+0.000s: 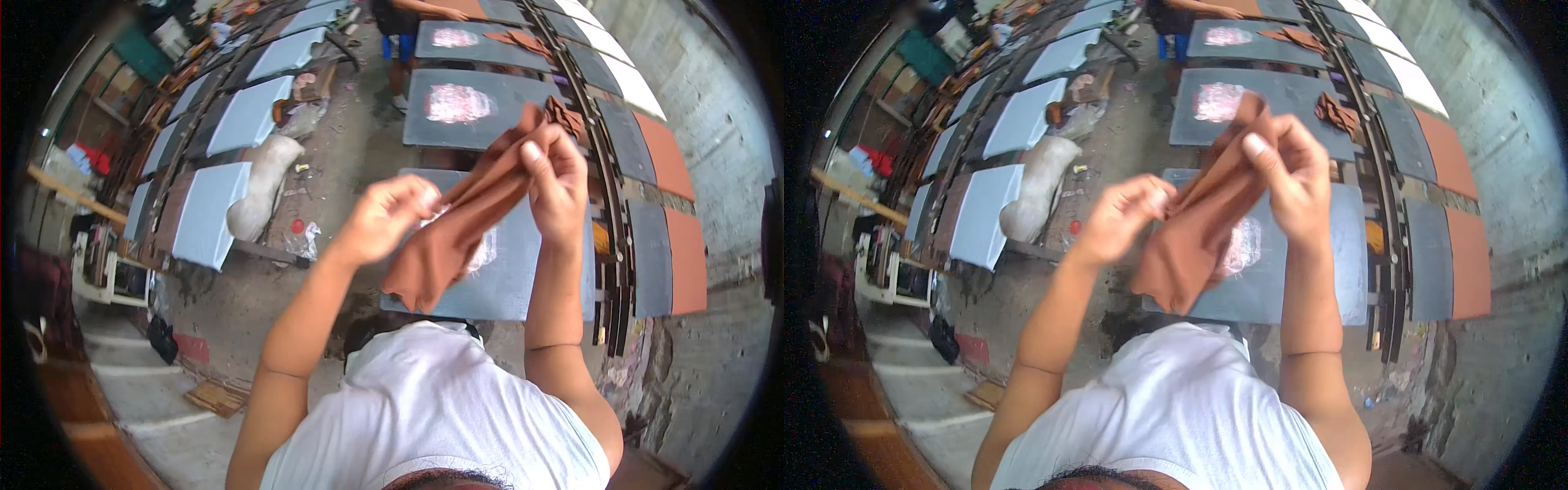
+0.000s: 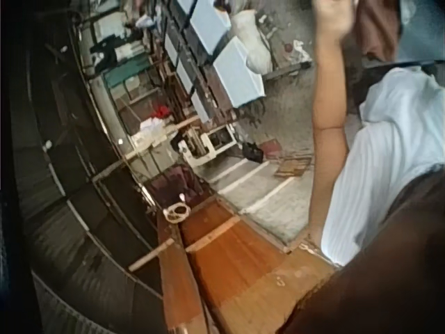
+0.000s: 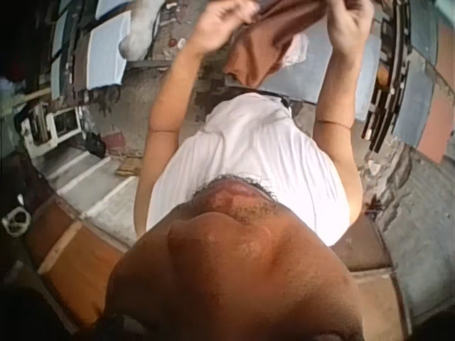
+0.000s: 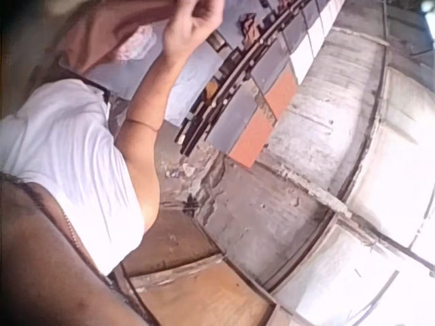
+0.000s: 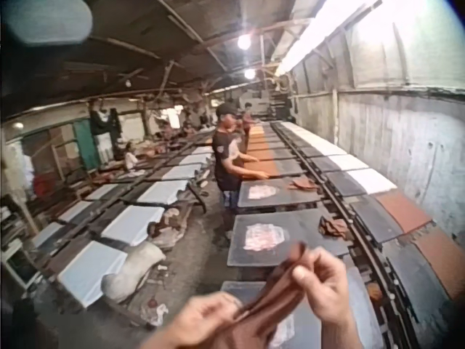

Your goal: Placing fabric panels onto printing boards in preparation for screen printing.

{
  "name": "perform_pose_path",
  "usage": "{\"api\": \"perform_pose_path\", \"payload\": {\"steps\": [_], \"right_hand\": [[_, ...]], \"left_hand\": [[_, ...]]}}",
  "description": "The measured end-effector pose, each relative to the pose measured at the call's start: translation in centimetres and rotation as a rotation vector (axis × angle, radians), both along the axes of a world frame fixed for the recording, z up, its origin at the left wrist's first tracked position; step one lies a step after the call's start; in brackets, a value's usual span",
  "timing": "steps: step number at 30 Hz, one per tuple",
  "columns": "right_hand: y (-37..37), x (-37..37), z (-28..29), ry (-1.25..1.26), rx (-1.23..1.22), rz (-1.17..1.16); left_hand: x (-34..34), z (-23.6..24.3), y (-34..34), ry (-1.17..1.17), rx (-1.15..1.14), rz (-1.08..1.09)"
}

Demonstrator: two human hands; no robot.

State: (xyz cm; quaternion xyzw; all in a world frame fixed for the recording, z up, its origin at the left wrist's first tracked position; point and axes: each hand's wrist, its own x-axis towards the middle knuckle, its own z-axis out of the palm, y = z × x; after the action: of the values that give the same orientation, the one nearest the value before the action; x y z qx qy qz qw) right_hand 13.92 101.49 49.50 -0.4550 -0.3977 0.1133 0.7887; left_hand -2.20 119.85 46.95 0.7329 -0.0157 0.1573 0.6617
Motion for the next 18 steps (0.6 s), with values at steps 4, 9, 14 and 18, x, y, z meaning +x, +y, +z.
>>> {"api": "perform_pose_path", "payload": {"steps": [4, 9, 14, 18], "right_hand": [[0.6, 2.2, 0.5, 0.106, 0.067, -0.093], [4.7, 0.3, 2.6, 0.050, -0.039, -0.189], [6.6, -1.9, 3.8, -0.142, -0.225, -0.609], [8.9, -5.9, 5.9, -0.296, -0.300, -0.907]], "left_hand": [[4.6, 3.1, 5.1, 0.110, -0.304, -0.311], [9.3, 2.3, 6.2, 0.024, -0.016, -0.522], [11.1, 1.9, 10.9, 0.135, 0.145, -0.589], [12.1, 3.2, 14.0, -0.490, 0.368, -0.411]]}}
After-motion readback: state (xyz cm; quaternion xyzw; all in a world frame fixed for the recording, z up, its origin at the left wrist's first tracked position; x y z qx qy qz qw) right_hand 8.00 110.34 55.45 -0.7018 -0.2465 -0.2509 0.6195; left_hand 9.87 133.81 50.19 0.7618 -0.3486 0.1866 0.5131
